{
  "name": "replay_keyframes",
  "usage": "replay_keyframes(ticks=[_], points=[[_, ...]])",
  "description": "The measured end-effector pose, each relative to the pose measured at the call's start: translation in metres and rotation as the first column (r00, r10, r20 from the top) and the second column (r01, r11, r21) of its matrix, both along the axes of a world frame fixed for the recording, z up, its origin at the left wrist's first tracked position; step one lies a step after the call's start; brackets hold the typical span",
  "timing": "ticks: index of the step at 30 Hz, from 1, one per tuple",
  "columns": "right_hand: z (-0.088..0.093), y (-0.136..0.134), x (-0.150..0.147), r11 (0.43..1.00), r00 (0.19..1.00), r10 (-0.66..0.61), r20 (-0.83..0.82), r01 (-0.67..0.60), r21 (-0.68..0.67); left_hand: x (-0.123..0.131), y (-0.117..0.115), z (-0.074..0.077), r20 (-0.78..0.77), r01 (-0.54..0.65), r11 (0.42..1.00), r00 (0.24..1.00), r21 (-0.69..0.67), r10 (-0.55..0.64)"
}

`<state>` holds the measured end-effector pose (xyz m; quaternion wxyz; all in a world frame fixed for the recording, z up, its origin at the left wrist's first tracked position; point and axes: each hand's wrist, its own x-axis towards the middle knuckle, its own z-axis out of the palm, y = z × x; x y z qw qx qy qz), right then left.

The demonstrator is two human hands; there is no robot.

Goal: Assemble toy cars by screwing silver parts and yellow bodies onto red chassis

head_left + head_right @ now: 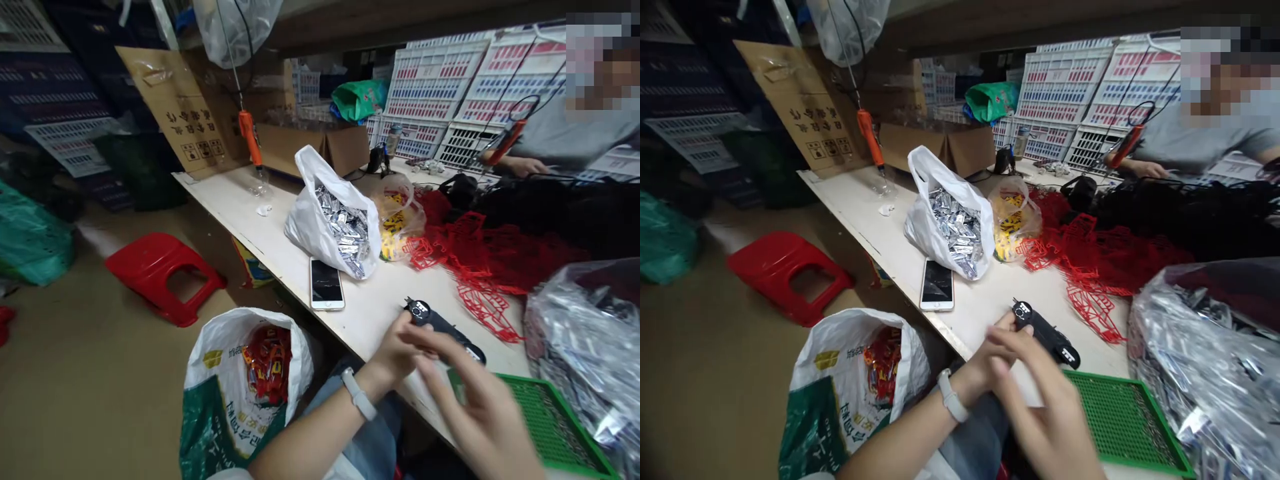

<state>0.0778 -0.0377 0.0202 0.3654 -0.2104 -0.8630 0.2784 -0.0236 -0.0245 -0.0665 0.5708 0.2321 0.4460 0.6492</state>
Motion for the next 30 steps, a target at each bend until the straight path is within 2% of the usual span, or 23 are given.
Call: replay_keyframes(ticks=[1,3,6,8,11,13,16,19,22,25,27,30], points=[[0.003,0.012,0.016,0.994,0.994,-0.108,-0.02,0.108,-0.016,-0.002,0.001,0.001,-0.009,0.022,1.0,1.0,0.0,-0.022],[0.006,0.038,0.045,0.946,0.948,-0.318,-0.013,0.316,-0.072,-0.008,0.003,0.005,-0.045,0.061,0.998,0.997,-0.013,-0.062],[0.006,0.078,0.075,0.885,0.89,-0.442,0.112,0.454,-0.106,-0.02,0.009,0.01,-0.108,0.086,0.996,0.99,-0.031,-0.089],[0.004,0.104,0.082,0.887,0.881,-0.428,0.2,0.452,-0.092,-0.03,0.014,0.013,-0.141,0.098,0.995,0.985,-0.032,-0.101],[0.001,0.136,0.077,0.93,0.859,-0.329,0.393,0.367,-0.023,-0.043,0.021,0.019,-0.167,0.071,0.997,0.983,-0.023,-0.074],[-0.003,0.152,0.068,0.934,0.735,-0.338,0.588,0.339,0.113,-0.05,0.028,0.024,-0.168,0.074,0.997,0.983,-0.023,-0.077],[-0.015,0.164,0.054,0.915,0.648,-0.381,0.659,0.368,0.166,-0.055,0.042,0.037,-0.157,0.086,0.996,0.984,-0.02,-0.088],[-0.026,0.169,0.049,0.899,0.618,-0.403,0.675,0.405,0.166,-0.054,0.063,0.049,-0.137,0.067,0.998,0.988,0.01,-0.065],[-0.027,0.17,0.057,0.89,0.64,-0.409,0.651,0.437,0.129,-0.053,0.088,0.055,-0.115,0.039,0.998,0.993,0.041,-0.034],[-0.024,0.165,0.07,0.889,0.703,-0.401,0.587,0.452,0.065,-0.052,0.113,0.055,-0.106,-0.01,0.999,0.994,0.05,0.015],[-0.022,0.159,0.078,0.898,0.782,-0.382,0.493,0.441,-0.004,-0.051,0.127,0.052,-0.108,-0.039,0.998,0.993,0.045,0.044],[-0.022,0.149,0.088,0.925,0.924,-0.311,0.221,0.348,-0.154,-0.044,0.141,0.046,-0.118,-0.081,0.996,0.989,0.037,0.084]])
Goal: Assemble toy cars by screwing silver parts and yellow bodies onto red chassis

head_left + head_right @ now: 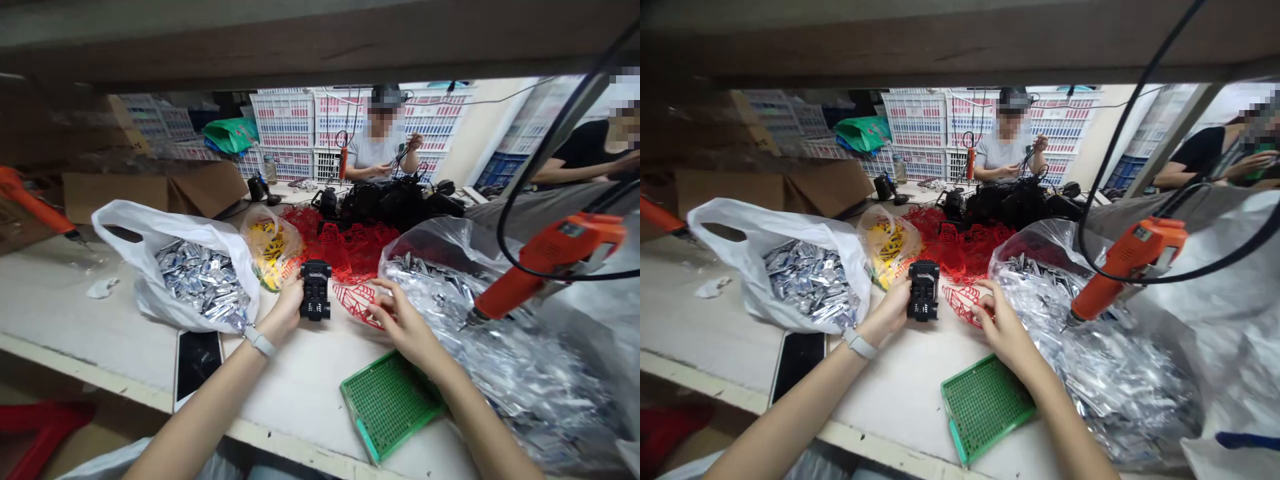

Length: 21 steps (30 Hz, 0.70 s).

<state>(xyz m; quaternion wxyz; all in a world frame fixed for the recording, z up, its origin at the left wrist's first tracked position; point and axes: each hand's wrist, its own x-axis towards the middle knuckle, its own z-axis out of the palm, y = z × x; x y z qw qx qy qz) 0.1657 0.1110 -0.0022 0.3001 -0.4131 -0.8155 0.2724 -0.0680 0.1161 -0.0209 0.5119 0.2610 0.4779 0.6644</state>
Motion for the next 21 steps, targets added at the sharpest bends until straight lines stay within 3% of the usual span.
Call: replay_keyframes(ticks=[2,8,13,15,18,21], points=[[0.0,-0.006,0.003,0.999,0.991,0.048,-0.123,-0.048,0.003,0.005,0.002,-0.004,-0.014,-0.034,0.999,0.999,-0.006,0.034],[0.007,-0.015,0.004,1.0,0.995,-0.012,-0.094,0.012,-0.001,0.006,-0.009,-0.009,-0.033,-0.054,0.997,0.998,-0.054,0.052],[0.004,-0.017,-0.001,0.961,0.93,-0.186,-0.317,0.105,-0.255,0.01,-0.016,-0.01,0.027,-0.05,0.995,0.998,-0.091,0.053],[-0.001,-0.019,-0.007,0.912,0.897,-0.227,-0.379,0.059,-0.405,0.017,-0.021,-0.011,0.057,-0.059,0.994,0.996,-0.091,0.065],[-0.008,-0.027,-0.021,0.814,0.87,-0.199,-0.452,-0.111,-0.57,0.03,-0.029,-0.009,0.107,-0.065,0.996,0.992,-0.067,0.072],[-0.015,-0.036,-0.034,0.794,0.838,-0.161,-0.522,-0.203,-0.572,0.039,-0.035,-0.003,0.184,-0.033,0.999,0.982,-0.024,0.037]])
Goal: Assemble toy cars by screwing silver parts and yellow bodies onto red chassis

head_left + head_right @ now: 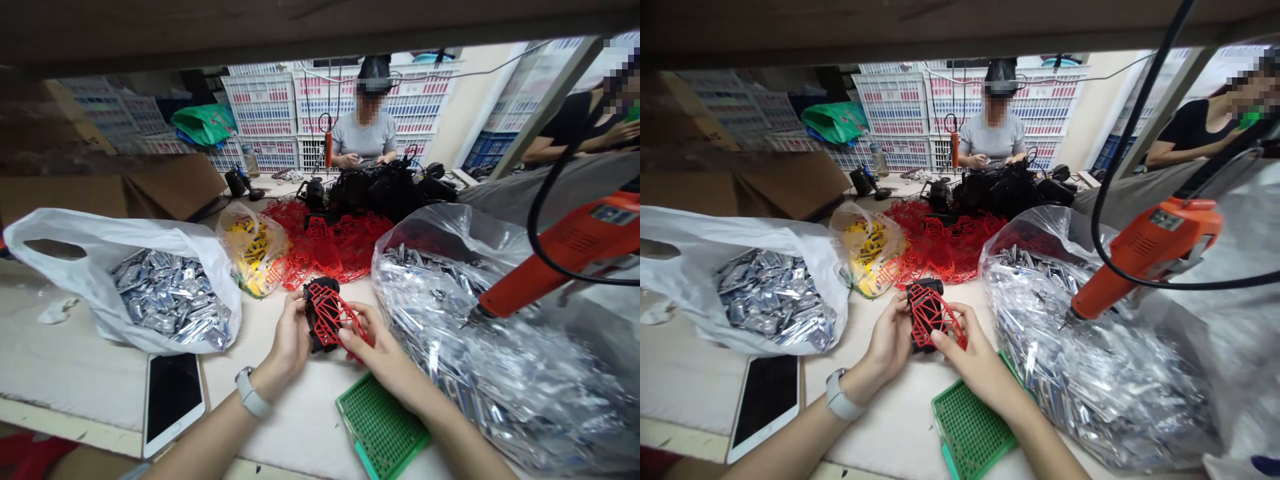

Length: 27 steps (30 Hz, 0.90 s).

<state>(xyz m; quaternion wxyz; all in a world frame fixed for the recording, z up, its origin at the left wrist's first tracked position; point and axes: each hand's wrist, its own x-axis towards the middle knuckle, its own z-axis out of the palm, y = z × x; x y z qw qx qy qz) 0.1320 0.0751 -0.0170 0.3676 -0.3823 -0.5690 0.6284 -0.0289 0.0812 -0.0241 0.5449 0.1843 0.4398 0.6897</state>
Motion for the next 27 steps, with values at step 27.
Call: replay_keyframes(ticks=[27], points=[[-0.01,0.001,-0.004,0.999,0.999,-0.016,-0.048,0.018,0.049,0.006,-0.012,0.011,-0.038,0.225,0.974,0.974,-0.004,-0.225]])
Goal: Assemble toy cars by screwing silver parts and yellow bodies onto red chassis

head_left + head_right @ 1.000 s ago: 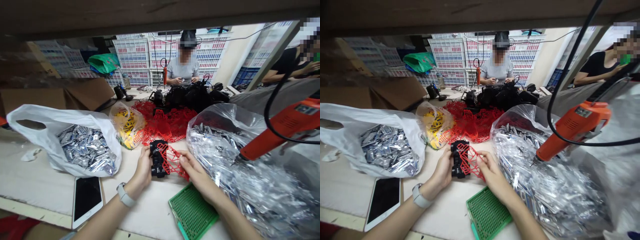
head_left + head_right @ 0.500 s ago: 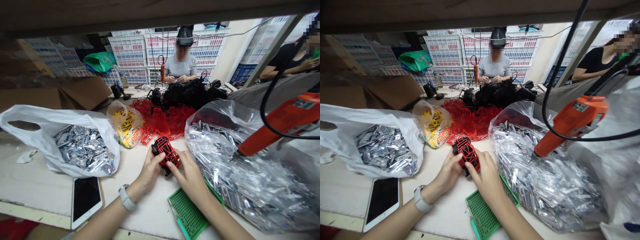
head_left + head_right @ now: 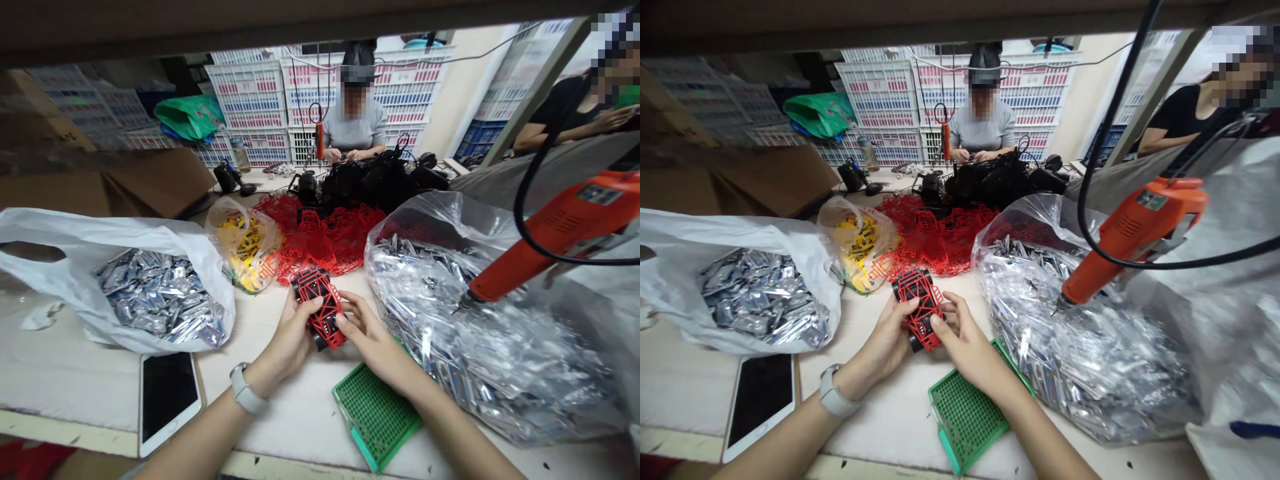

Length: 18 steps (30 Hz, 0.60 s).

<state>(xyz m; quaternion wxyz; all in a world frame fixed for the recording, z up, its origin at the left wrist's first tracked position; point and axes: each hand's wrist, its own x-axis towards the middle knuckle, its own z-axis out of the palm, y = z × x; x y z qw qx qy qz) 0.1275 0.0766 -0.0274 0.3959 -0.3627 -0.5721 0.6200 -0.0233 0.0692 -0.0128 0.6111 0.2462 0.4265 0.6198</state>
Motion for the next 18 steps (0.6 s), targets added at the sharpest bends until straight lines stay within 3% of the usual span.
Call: replay_keyframes(ticks=[4,12,18], points=[[0.0058,0.0007,0.001,0.976,0.983,0.121,-0.138,-0.143,-0.162,-0.0056,0.0011,0.0061,0.048,0.067,0.996,0.997,-0.05,-0.065],[0.0032,0.0026,0.001,0.956,0.986,0.078,-0.146,-0.116,-0.27,-0.011,0.0052,0.0015,0.088,0.157,0.971,0.986,-0.182,-0.143],[-0.0027,0.0012,-0.0022,0.96,0.986,0.013,-0.169,-0.059,-0.274,-0.0078,0.0049,0.0016,0.078,0.156,0.969,0.987,-0.192,-0.143]])
